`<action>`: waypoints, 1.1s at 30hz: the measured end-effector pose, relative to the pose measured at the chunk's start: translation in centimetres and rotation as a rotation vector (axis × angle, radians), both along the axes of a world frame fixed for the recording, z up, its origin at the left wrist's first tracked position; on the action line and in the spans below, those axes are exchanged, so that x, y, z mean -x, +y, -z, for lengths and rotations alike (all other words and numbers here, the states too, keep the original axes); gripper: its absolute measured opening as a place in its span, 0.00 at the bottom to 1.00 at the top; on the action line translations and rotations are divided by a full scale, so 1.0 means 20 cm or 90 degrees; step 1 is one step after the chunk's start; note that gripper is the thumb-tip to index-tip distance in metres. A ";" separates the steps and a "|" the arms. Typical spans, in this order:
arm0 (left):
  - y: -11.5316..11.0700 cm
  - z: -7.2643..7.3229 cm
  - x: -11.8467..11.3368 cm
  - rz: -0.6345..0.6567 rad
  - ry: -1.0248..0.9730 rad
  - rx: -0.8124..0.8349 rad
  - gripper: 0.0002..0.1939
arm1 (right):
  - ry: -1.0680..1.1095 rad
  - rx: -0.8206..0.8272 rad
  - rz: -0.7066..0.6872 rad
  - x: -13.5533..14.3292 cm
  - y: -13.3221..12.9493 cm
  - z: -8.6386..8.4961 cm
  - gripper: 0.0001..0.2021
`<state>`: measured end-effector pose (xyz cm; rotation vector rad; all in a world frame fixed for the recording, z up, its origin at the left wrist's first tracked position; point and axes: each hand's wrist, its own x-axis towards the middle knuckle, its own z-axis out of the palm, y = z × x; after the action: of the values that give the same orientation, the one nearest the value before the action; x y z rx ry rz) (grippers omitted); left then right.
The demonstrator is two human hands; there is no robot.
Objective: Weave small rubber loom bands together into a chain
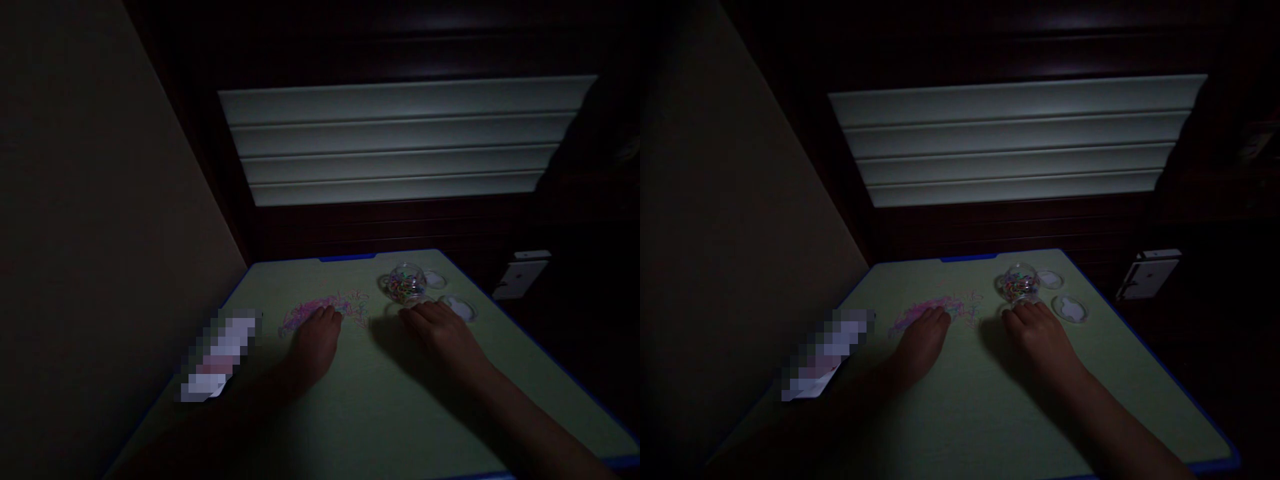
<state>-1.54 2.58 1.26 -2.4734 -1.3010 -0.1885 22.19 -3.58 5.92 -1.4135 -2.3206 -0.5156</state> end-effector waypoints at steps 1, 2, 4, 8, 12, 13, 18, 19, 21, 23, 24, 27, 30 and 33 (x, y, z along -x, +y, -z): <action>0.00 0.00 0.00 0.000 0.000 -0.002 0.12 | -0.001 -0.003 0.000 0.00 0.00 0.00 0.06; 0.00 0.01 0.00 0.002 -0.001 -0.002 0.12 | -0.003 -0.007 -0.001 0.00 0.00 0.00 0.06; 0.00 0.01 0.00 0.005 -0.005 -0.001 0.13 | -0.006 -0.009 -0.005 0.00 0.00 0.00 0.07; 0.00 0.02 0.00 0.013 -0.017 -0.005 0.15 | -0.004 -0.007 -0.006 0.00 0.00 0.00 0.06; 0.00 0.03 -0.01 0.008 -0.050 0.004 0.16 | -0.004 -0.006 -0.007 0.00 0.00 -0.01 0.06; 0.00 0.03 -0.01 0.010 -0.063 0.006 0.16 | -0.004 -0.003 -0.007 0.00 0.00 -0.01 0.06; -0.01 0.02 -0.03 0.056 -0.111 -0.005 0.12 | -0.006 -0.001 -0.010 0.00 0.00 -0.01 0.07; -0.02 0.02 -0.04 0.068 -0.112 -0.007 0.11 | -0.005 -0.003 -0.013 0.00 0.00 -0.01 0.07; -0.03 0.01 -0.05 0.088 -0.113 -0.010 0.10 | 0.002 -0.004 -0.018 0.01 0.00 -0.01 0.07; -0.05 0.00 -0.06 0.106 -0.120 -0.015 0.10 | 0.010 0.000 -0.023 0.01 0.00 -0.01 0.07; -0.05 0.00 -0.06 0.114 -0.125 -0.021 0.10 | 0.013 0.002 -0.027 0.01 -0.01 -0.01 0.07; -0.06 0.01 -0.07 0.141 -0.144 -0.044 0.10 | 0.018 0.002 -0.035 0.01 0.00 0.01 0.07; -0.06 0.02 -0.07 0.167 -0.170 -0.056 0.11 | 0.027 -0.011 -0.055 0.02 0.01 0.03 0.09; -0.06 0.03 -0.07 0.194 -0.165 -0.042 0.10 | 0.044 -0.002 -0.091 0.03 0.01 0.04 0.08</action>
<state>-0.09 1.31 0.58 -2.6440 -0.9809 -0.6344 21.60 -3.39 5.13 -1.2319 -2.3422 -0.4225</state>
